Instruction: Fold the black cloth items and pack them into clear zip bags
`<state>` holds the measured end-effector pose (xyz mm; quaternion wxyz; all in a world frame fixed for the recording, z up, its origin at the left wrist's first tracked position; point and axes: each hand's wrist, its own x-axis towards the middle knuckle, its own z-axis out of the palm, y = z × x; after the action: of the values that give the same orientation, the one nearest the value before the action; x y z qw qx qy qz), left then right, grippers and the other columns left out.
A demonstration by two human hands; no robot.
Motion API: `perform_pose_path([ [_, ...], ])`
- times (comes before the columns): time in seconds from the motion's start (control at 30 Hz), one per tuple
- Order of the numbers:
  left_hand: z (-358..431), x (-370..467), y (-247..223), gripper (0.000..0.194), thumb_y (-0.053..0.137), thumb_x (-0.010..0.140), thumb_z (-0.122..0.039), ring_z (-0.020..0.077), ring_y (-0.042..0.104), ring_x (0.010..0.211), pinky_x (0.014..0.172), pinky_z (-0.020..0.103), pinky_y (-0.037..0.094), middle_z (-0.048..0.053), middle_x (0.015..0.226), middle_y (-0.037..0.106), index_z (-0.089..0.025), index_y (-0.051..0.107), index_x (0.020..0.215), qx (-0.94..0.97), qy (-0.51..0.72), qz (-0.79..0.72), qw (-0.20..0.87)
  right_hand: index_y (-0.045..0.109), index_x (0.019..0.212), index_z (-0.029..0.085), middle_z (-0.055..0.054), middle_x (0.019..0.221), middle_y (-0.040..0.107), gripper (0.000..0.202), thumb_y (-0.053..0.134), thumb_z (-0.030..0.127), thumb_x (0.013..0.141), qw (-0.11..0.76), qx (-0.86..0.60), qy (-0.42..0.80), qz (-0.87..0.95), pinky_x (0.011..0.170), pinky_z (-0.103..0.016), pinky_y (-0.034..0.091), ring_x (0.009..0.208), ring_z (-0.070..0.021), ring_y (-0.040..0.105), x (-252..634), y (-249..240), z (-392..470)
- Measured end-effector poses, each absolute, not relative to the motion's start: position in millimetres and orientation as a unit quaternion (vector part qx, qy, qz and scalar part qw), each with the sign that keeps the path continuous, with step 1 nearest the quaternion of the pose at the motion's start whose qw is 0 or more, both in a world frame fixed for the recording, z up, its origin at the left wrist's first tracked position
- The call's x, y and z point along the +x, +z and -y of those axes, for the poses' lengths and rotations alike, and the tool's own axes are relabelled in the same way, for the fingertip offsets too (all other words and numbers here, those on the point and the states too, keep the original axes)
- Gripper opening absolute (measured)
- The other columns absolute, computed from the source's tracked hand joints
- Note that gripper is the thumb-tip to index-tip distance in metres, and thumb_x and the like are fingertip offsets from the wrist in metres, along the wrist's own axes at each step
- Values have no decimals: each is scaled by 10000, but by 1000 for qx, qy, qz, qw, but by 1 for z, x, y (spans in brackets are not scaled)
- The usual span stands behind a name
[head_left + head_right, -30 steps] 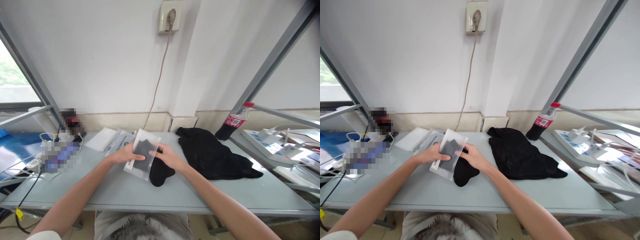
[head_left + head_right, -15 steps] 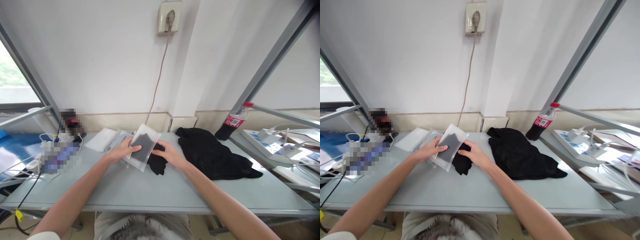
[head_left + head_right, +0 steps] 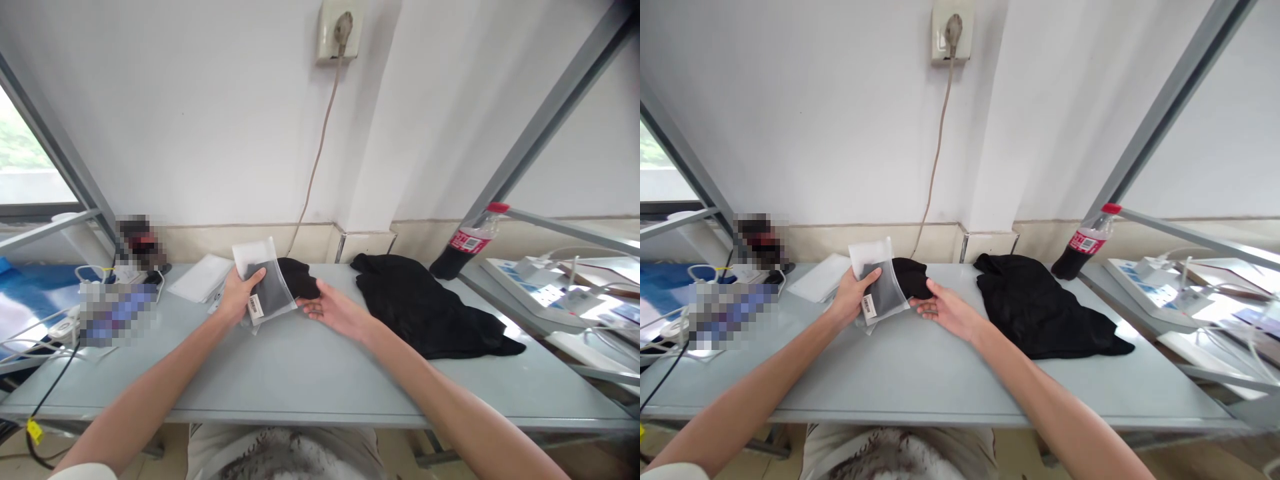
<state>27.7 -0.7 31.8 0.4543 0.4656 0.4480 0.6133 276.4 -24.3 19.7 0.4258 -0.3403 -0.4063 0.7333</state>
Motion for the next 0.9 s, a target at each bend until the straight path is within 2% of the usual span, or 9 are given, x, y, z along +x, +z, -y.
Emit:
perform_pose_path([
  [0.1, 5, 32, 31, 630, 918, 710, -480, 293, 728, 1064, 927, 433, 591, 120, 1217, 758, -182, 675, 1209, 468, 605, -426, 484, 739, 925, 225, -22, 985, 786, 291, 938, 329, 738, 515, -301, 707, 379, 763, -248, 543, 829, -138, 688, 267, 16, 28],
  [0.17, 10, 35, 30, 630, 936, 696, -459, 308, 730, 1087, 955, 452, 586, 126, 1221, 762, -184, 693, 1208, 491, 571, -406, 518, 741, 936, 260, 22, 1017, 781, 293, 941, 252, 722, 578, -278, 688, 341, 799, -242, 541, 871, -128, 685, 264, 16, 27],
  [0.3, 19, 41, 30, 585, 940, 706, -436, 337, 725, 1131, 991, 474, 575, 120, 1224, 768, -216, 717, 1200, 530, 504, -389, 561, 733, 901, 260, 20, 1023, 787, 275, 934, 219, 718, 586, -249, 710, 300, 854, -264, 561, 905, -144, 700, 267, 21, 25],
  [0.43, 26, 45, 30, 583, 917, 741, -459, 336, 705, 1180, 1008, 454, 567, 95, 1244, 763, -241, 696, 1234, 528, 531, -420, 513, 750, 970, 230, -27, 1032, 798, 305, 919, 185, 721, 545, -261, 725, 331, 863, -300, 579, 952, -189, 728, 264, 25, 33],
  [0.57, 26, 45, 28, 558, 852, 806, -537, 336, 702, 1184, 1002, 454, 566, 114, 1241, 763, -209, 702, 1232, 544, 493, -415, 537, 755, 1016, 204, -59, 1025, 809, 297, 895, 229, 755, 557, -283, 711, 322, 827, -347, 604, 960, -237, 741, 259, 29, 39],
  [0.67, 22, 45, 24, 550, 805, 831, -598, 337, 709, 1163, 981, 443, 573, 136, 1239, 762, -178, 728, 1178, 522, 505, -416, 548, 752, 1061, 213, -43, 1018, 812, 334, 896, 247, 761, 569, -269, 712, 310, 803, -349, 618, 891, -219, 744, 261, 30, 38],
  [0.77, 22, 49, 21, 555, 844, 795, -580, 315, 726, 1101, 930, 411, 590, 128, 1212, 770, -182, 733, 1165, 497, 552, -422, 521, 758, 1046, 227, -15, 960, 814, 346, 912, 225, 736, 574, -266, 713, 302, 781, -320, 622, 837, -193, 742, 262, 28, 37],
  [0.9, 25, 56, 21, 537, 869, 774, -554, 270, 745, 966, 823, 372, 616, 108, 1113, 785, -182, 717, 1131, 439, 599, -420, 521, 756, 1108, 240, -29, 1036, 819, 387, 896, 238, 747, 561, -248, 728, 307, 916, -374, 615, 1032, -241, 746, 257, 25, 41],
])
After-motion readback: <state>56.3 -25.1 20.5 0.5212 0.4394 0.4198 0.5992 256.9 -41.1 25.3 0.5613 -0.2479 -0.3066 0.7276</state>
